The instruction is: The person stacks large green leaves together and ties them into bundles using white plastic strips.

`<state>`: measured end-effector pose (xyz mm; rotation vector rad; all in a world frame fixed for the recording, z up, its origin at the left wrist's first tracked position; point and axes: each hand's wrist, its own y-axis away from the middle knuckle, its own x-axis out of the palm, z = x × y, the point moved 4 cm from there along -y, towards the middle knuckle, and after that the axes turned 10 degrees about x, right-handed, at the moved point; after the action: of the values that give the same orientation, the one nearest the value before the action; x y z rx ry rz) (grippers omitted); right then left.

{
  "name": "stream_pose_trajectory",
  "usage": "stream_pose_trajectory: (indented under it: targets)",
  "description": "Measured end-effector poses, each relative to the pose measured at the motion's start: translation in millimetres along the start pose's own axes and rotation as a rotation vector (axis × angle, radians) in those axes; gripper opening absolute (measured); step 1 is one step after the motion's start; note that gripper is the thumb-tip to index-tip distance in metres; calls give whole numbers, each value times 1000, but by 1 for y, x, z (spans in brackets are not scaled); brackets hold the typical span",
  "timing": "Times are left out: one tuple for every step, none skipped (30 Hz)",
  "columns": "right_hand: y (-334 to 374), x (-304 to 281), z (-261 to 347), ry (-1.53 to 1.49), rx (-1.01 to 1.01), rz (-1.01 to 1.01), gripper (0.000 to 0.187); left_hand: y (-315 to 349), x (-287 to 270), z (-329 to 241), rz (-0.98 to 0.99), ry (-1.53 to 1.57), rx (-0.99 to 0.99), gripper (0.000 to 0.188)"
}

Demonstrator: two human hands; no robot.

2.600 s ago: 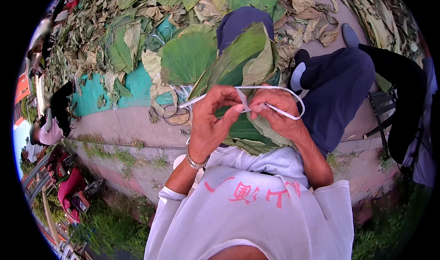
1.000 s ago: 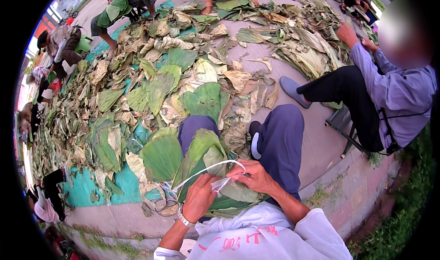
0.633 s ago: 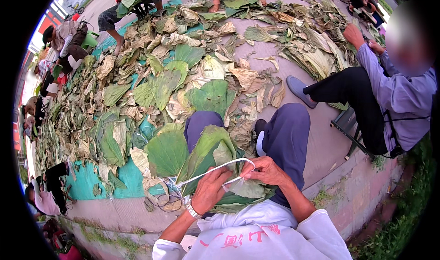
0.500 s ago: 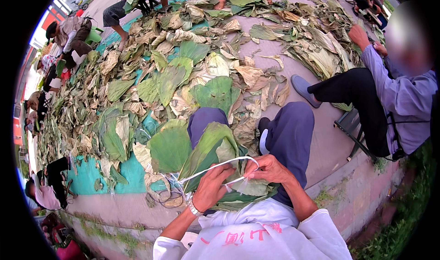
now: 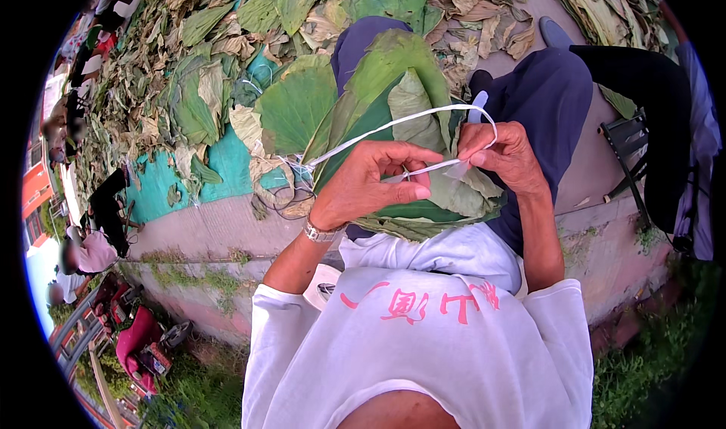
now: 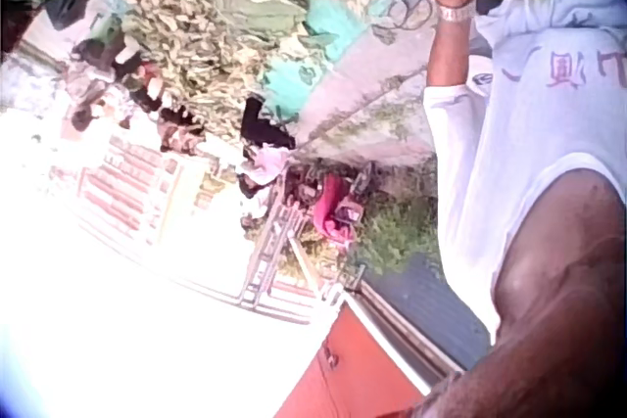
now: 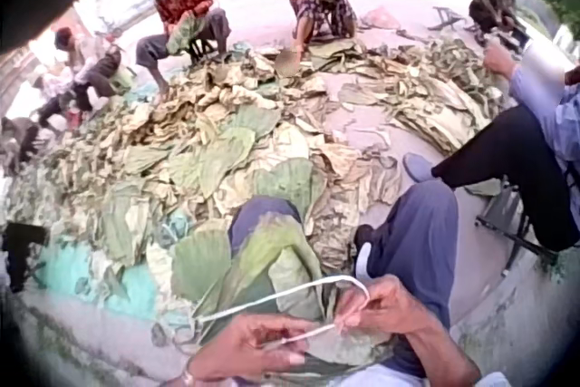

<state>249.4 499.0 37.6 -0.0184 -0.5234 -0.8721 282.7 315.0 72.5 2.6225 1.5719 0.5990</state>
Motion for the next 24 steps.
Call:
stream_pose_trajectory:
  targets:
    - [0, -1, 0, -16, 8, -5, 6, -2, -1, 0, -7, -18, -16, 30]
    - [0, -2, -1, -32, 16, -9, 6, -3, -1, 0, -14, -36, -32, 28]
    - [-1, -3, -1, -42, 12, -5, 6, -4, -1, -1, -20, -54, -48, 26]
    - [-1, -3, -1, -52, 9, 1, 6, -5, 1, -2, -38, -74, -46, 21]
    - [-2, -3, -1, -61, 7, 7, 7, -6, 2, 1, -44, -95, -42, 20]
    - [-2, -3, -1, -44, 12, 7, 6, -6, 2, 6, -51, -115, -39, 18]
    - [-2, -4, 0, -28, 16, 6, 6, -7, 2, 9, -56, -137, -36, 17]
    - [-2, -3, 1, -11, 20, 5, 6, -8, 3, 10, -54, -151, -21, 15]
    - [-1, -3, 2, 26, 28, 2, 6, -9, 4, 10, -53, -165, -6, 13]
    - [-3, -2, 5, 68, 28, 3, 5, -11, 3, 9, -51, -186, 16, 12]
    - [-4, -1, 6, 110, 28, 3, 5, -11, 4, 11, -63, -163, -13, 10]
    - [0, 1, 5, 177, 21, -21, 6, -9, 6, 14, -75, -139, -40, 9]
    - [1, 1, 9, 259, -12, -51, 6, -14, 6, 12, -74, -131, -44, 8]
    - [0, 2, 13, 355, -63, -78, 8, -15, 7, 8, -64, -95, -56, 6]
    - [0, 6, 17, 418, -103, -103, 8, -15, 8, 9, -61, -90, -68, 6]
    - [-1, 9, 20, 497, -173, -106, 8, -14, 6, 11, -64, -85, -57, 7]
    - [0, 13, 21, 573, -199, -133, 11, -13, 6, 15, -62, -71, -48, 7]
    - [-1, 16, 24, 650, -267, -157, 14, -14, 5, 15, -56, -78, -48, 9]
    - [-1, 19, 26, 731, -302, -185, 17, -14, 4, 15, -50, -84, -53, 10]
    - [0, 22, 28, 804, -356, -219, 18, -15, 7, 11, -46, -67, -86, 15]
    - [0, 24, 31, 875, -410, -254, 19, -17, 8, 13, -59, -62, -142, 19]
    - [1, 25, 30, 891, -462, -262, 21, -17, 8, 14, -67, -51, -128, 20]
    - [2, 26, 29, 900, -509, -264, 23, -16, 7, 15, -81, -38, -121, 21]
    - [2, 27, 28, 937, -538, -278, 25, -15, 6, 21, -98, -39, -164, 25]
